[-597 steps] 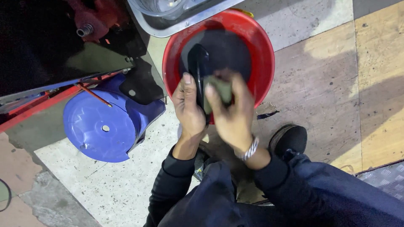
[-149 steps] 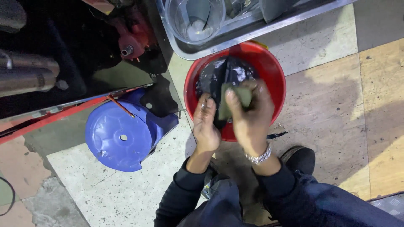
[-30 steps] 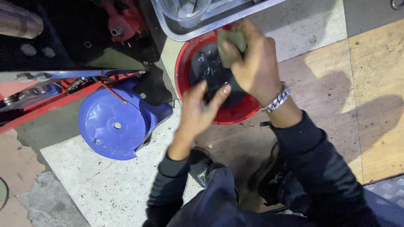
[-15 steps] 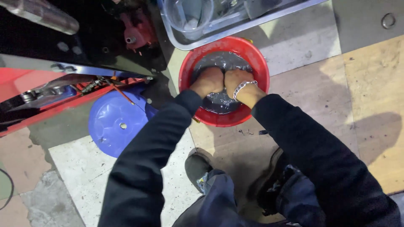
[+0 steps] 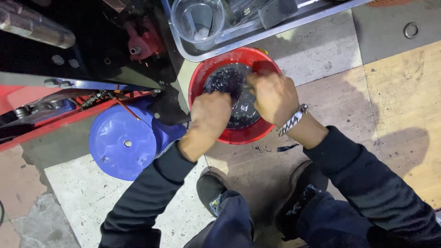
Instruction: The person scrubs a black plastic part with a green sponge in a red bucket of water, then rinses it. They move to a workbench and dry the part with a blue cloth.
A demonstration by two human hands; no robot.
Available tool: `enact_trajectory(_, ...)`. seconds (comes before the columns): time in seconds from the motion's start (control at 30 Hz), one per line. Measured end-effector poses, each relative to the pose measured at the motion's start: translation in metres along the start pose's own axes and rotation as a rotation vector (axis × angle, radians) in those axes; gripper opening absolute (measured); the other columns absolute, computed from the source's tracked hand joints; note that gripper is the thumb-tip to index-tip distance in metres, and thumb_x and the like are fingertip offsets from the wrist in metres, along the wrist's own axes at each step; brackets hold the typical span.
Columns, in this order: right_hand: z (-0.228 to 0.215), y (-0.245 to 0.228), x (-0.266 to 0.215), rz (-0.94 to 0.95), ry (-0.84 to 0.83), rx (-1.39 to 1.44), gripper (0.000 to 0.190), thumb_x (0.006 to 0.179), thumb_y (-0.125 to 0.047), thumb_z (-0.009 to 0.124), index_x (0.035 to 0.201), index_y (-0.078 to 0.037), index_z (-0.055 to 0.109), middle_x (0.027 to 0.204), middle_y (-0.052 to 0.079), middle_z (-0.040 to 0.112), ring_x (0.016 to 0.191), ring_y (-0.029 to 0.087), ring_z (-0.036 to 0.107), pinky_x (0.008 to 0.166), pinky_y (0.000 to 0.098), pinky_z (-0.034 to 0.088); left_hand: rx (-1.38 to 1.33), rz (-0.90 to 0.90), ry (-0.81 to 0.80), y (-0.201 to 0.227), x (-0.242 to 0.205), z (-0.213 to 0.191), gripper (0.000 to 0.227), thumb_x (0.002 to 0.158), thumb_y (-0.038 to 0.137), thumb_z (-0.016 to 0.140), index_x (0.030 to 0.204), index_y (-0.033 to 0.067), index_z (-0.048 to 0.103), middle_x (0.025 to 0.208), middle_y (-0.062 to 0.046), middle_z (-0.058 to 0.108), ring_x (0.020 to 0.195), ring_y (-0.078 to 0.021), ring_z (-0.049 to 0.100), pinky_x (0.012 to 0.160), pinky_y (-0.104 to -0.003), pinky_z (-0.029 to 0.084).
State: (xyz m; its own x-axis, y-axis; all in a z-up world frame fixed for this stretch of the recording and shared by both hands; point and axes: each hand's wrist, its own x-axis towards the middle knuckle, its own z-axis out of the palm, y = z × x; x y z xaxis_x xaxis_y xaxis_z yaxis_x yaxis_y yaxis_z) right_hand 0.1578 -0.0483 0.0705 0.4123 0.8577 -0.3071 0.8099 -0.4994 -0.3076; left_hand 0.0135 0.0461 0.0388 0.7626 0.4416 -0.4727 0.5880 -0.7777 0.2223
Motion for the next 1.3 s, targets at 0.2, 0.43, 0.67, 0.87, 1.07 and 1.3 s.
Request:
enact_trajectory(0.2,-0.003,-0.005,-0.004,-0.042,0.098,-0.042,0.025,0.092,-0.019,0.072,0.117,-0.014,0.07,0.09,0.011,0.075,0.091,0.034,0.074,0.08,0.0479,0.059,0.078,-0.016,-0.053,0.004,0.004,0.001,0.017,0.083,0.009,0.068,0.096,0.0013,0.075,0.081,-0.017,0.075,0.076,-0.0352,0.074,0.059,-0.052,0.06)
enact_trajectory(0.43,-0.036,-0.012,0.005,-0.085,0.203,0.288,0.038,0.086,-0.006,0.077,0.123,-0.005,0.069,0.101,0.023,0.074,0.098,0.047,0.07,0.08,0.0575,0.057,-0.075,-0.077,-0.238,-0.005,-0.006,-0.018,0.037,0.077,0.022,0.082,0.109,0.0055,0.076,0.104,-0.018,0.074,0.096,-0.0408,0.074,0.08,-0.054,0.062)
enact_trajectory(0.67,-0.006,-0.012,0.006,-0.149,0.029,0.085,0.067,0.085,-0.008,0.074,0.147,-0.005,0.05,0.141,0.025,0.057,0.132,0.044,0.051,0.102,0.058,0.049,-0.161,-0.08,-0.097,-0.011,-0.03,-0.074,0.033,0.093,0.032,0.067,0.112,0.0077,0.076,0.096,-0.018,0.077,0.093,-0.0415,0.075,0.082,-0.052,0.06)
enact_trajectory(0.87,0.023,0.014,-0.003,-0.441,-0.194,0.538,0.031,0.102,-0.017,0.057,0.121,0.005,0.069,0.105,0.029,0.073,0.101,0.05,0.068,0.083,0.0582,0.055,-0.427,0.151,0.023,-0.026,-0.023,-0.078,0.022,0.083,0.016,0.078,0.102,0.0067,0.077,0.098,-0.019,0.077,0.101,-0.0434,0.072,0.089,-0.056,0.055)
enact_trajectory(1.07,0.135,0.065,0.029,-0.388,0.098,-0.326,0.023,0.097,-0.042,0.058,0.109,-0.025,0.07,0.097,-0.001,0.065,0.093,0.027,0.07,0.081,0.0432,0.058,-0.096,0.165,-0.128,-0.034,0.058,0.029,0.023,0.083,0.003,0.071,0.104,0.0094,0.079,0.097,-0.014,0.076,0.101,-0.0367,0.073,0.09,-0.05,0.058)
enact_trajectory(1.3,0.158,0.051,0.074,-0.313,-0.45,-0.43,0.017,0.082,-0.034,0.071,0.09,-0.02,0.075,0.085,0.002,0.077,0.09,0.026,0.076,0.071,0.0453,0.062,0.07,0.218,-0.253,-0.045,0.113,0.103,0.015,0.085,0.018,0.072,0.095,0.009,0.08,0.095,-0.017,0.075,0.098,-0.0412,0.073,0.077,-0.058,0.06)
